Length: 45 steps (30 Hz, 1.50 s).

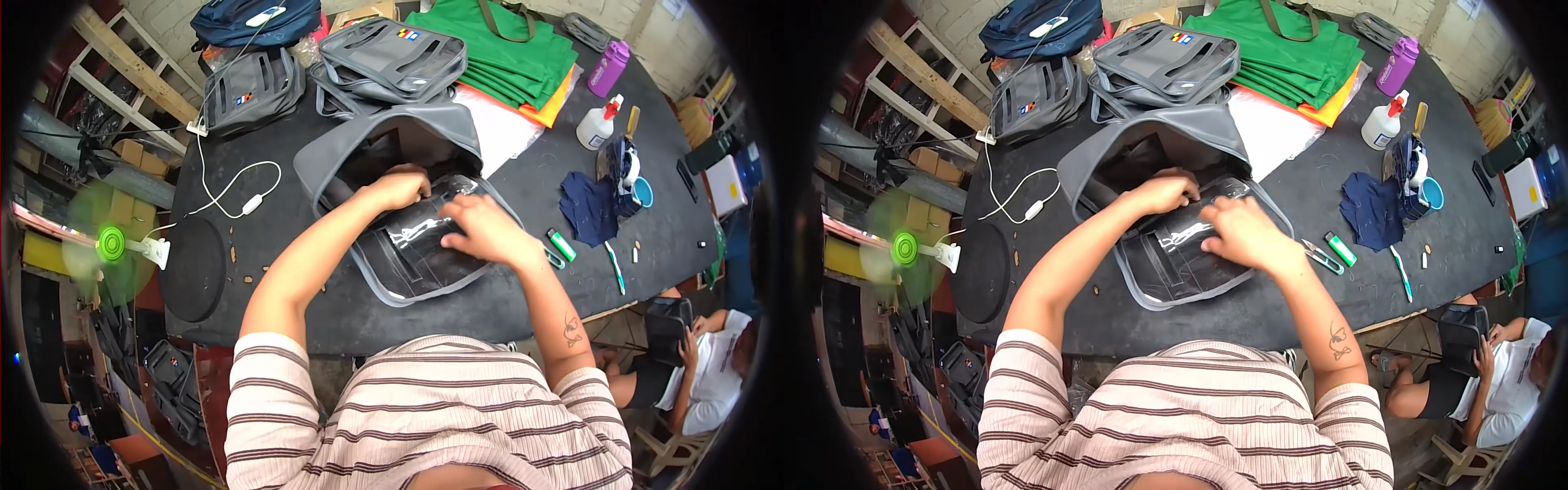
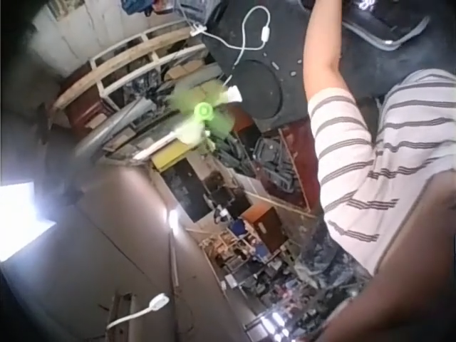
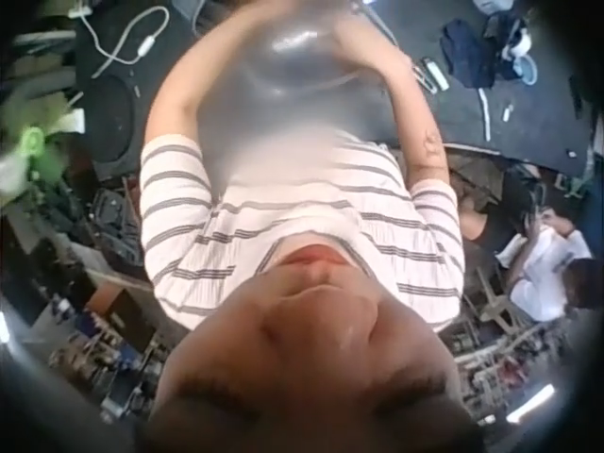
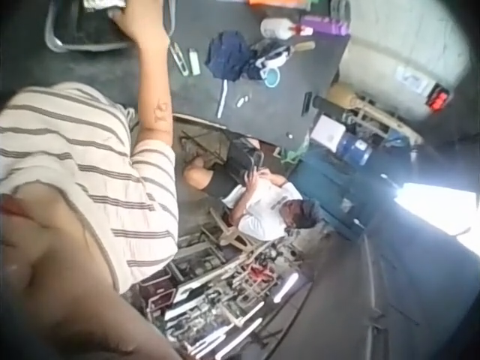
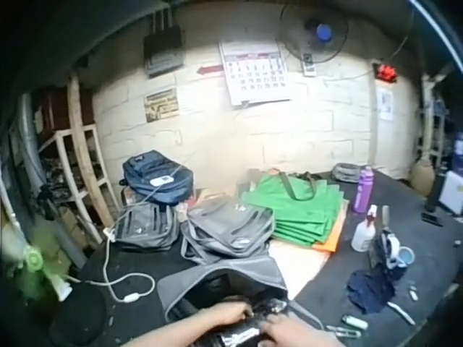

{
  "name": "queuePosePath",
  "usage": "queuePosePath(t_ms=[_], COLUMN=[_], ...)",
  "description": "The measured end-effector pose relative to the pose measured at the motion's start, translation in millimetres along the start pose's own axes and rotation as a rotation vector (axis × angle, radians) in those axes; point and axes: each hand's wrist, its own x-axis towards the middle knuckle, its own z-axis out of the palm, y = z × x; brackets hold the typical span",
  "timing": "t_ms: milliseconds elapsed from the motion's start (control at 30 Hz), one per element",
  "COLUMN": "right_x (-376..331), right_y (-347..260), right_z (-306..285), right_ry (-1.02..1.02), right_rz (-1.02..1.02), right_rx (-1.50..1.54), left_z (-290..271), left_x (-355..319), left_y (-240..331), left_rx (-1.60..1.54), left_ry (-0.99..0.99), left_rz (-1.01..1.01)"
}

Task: Inspecting the quality and features of various manufactured gray bags at a workshop table.

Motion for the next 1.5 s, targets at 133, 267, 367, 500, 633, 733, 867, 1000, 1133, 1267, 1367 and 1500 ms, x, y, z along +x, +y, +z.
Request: queuePosePath(t_ms=[133,267,367,500,633,733,867,1000,1133,1267,1367,1500], right_x=[-16,-44,-83,-138,-153,-130,-27,51,74,68,78,83], right_y=[-9,-2,39,71,93,110,31,1,25,32,22,4], right_z=[-3,-7,7,55,78,57,-30,-7,55,91,97,96], right_ry=[-0.062,0.693,0.976,0.33,0.431,0.886,1.033,0.619,0.165,-0.043,-0.123,-0.124], right_rz=[0.057,0.093,0.482,0.828,0.715,0.82,0.275,0.41,0.83,0.584,0.5,0.534], right_rx=[0.241,0.376,0.318,-0.2,-0.052,0.664,1.48,1.664,0.981,0.316,0.205,0.073], left_z=[3,5,-1,-7,-7,-5,-5,-1,1,0,6,10], left_x=[7,4,8,11,8,10,1,8,-1,-1,-2,-2], left_y=[-13,-20,-17,-20,-20,-21,-27,-32,-42,-40,-43,-48], left_rx=[-0.031,-0.11,-0.139,-0.195,-0.249,-0.273,-0.326,-0.383,-0.391,-0.4,-0.435,-0.445], left_ry=[0.024,0.066,0.014,-0.112,-0.123,-0.101,-0.11,-0.039,-0.066,-0.126,-0.07,-0.035], left_rz=[-0.15,-0.175,-0.199,-0.238,-0.192,-0.242,-0.271,-0.293,-0.376,-0.397,-0.369,-0.32])
